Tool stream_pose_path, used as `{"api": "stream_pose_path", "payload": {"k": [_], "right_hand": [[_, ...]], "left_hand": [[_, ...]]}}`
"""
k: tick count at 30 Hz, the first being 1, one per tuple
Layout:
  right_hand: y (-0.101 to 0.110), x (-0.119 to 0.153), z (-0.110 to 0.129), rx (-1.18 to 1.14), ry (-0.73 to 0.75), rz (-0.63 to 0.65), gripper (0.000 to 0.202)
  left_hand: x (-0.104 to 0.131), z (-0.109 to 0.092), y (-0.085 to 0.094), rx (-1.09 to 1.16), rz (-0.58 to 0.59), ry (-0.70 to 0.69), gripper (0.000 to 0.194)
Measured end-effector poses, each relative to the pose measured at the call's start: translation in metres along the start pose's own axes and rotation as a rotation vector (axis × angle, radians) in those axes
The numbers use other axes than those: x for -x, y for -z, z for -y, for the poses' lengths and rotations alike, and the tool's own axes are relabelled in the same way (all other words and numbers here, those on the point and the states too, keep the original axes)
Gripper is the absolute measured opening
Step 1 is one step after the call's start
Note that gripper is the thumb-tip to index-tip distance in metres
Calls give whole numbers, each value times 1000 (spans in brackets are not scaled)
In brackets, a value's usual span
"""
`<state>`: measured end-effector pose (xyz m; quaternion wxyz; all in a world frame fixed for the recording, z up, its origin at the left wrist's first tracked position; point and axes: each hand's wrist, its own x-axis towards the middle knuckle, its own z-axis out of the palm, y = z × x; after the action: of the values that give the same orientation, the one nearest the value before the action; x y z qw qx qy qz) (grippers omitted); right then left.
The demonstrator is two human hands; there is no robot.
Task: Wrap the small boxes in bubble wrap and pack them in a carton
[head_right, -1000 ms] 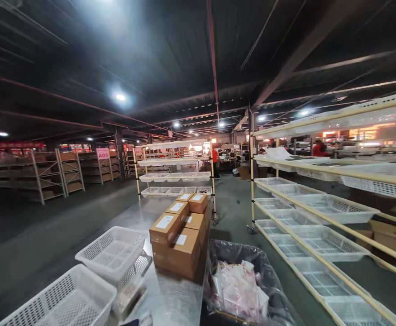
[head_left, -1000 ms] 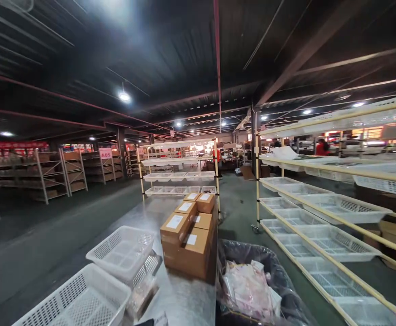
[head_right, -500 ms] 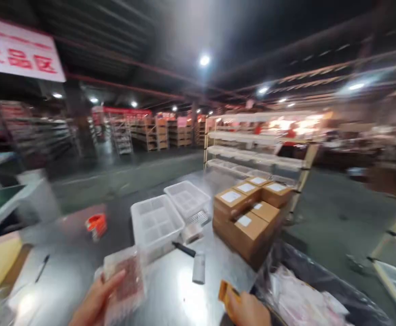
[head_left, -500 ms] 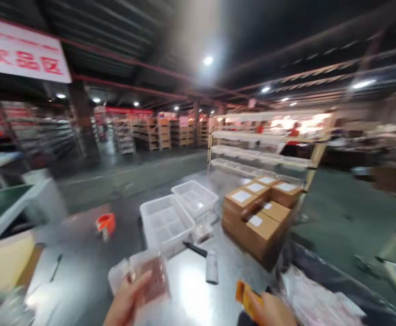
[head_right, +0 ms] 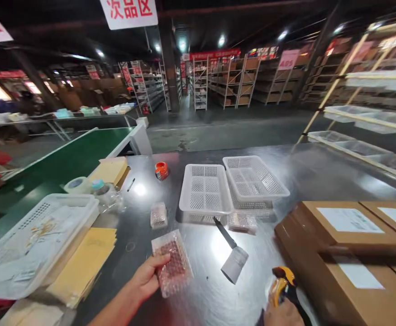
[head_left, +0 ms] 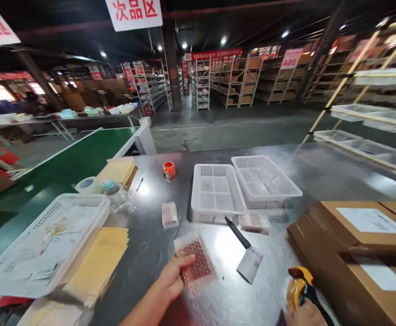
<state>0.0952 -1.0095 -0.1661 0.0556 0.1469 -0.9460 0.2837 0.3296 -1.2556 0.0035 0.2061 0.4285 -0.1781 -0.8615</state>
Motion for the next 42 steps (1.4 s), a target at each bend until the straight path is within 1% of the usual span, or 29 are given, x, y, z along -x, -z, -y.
{"api": "stream_pose_path", "payload": {"k": [1, 2, 3, 4, 6, 7, 8, 9, 11, 14, 15, 16, 17, 18, 20, 22, 25, 28, 30, 31, 32, 34, 36, 38, 40, 42], "right_hand": [[-1, -1, 20, -62, -15, -30, 44], [-1, 2, 46, -157, 14, -20, 56], [1, 9, 74, -293, 100, 50, 63], [4, 19, 105, -437, 190, 153, 64], [10, 42, 161, -634, 362, 450, 64], [13, 53, 183, -695, 362, 561, 66], [16, 61, 200, -744, 308, 659, 70], [18, 66, 211, -789, 240, 757, 74], [23, 68, 219, -911, 91, 963, 79], [33, 58, 213, -1199, -10, 1302, 87], [37, 56, 211, -1286, -22, 1377, 90], [40, 54, 209, -1353, -28, 1419, 93], [44, 54, 208, -1391, -30, 1430, 94], [47, 55, 208, -1405, -27, 1413, 95], [52, 60, 209, -1390, -14, 1360, 93], [53, 68, 212, -1345, -31, 1321, 89], [49, 79, 214, -1268, -76, 1228, 74], [41, 88, 213, -1187, -72, 1130, 61], [37, 92, 212, -1131, -51, 1128, 51], [36, 93, 211, -1112, -44, 1127, 46], [36, 94, 211, -1100, -43, 1122, 42], [35, 94, 212, -1098, -61, 1104, 40], [33, 91, 215, -1113, -84, 1099, 41], [28, 86, 217, -1114, -77, 1133, 42], [19, 83, 218, -1095, -49, 1182, 43], [7, 83, 216, -1075, -41, 1218, 45]], "left_hand": [[-1, 4, -4, -2, -16, -13, 34], [-2, 9, -8, -16, -38, -30, 35], [-3, 15, -13, -42, -61, -53, 36], [-5, 21, -16, -76, -84, -84, 38], [-6, 34, -21, -150, -117, -162, 43], [-5, 39, -21, -184, -125, -194, 45], [-4, 43, -21, -213, -127, -217, 46], [0, 45, -19, -236, -123, -231, 47], [9, 46, -13, -275, -103, -239, 51], [27, 38, -8, -392, -49, -260, 56], [32, 35, -8, -461, -21, -276, 56], [37, 31, -8, -530, 6, -297, 55], [42, 28, -8, -591, 37, -318, 55], [45, 25, -8, -635, 68, -340, 55], [51, 21, -4, -674, 125, -376, 58], [54, 19, 3, -691, 146, -385, 60], [51, 19, 14, -625, 97, -347, 57], [43, 21, 20, -367, -1, -248, 53], [39, 21, 22, -217, -73, -188, 49], [38, 21, 22, -176, -97, -165, 47], [37, 20, 24, -156, -104, -145, 47], [36, 19, 26, -141, -69, -120, 48], [34, 16, 30, -123, -19, -138, 49], [31, 13, 33, -107, 5, -187, 47], [27, 10, 36, -99, -15, -217, 45], [23, 8, 40, -87, -45, -206, 44]]}}
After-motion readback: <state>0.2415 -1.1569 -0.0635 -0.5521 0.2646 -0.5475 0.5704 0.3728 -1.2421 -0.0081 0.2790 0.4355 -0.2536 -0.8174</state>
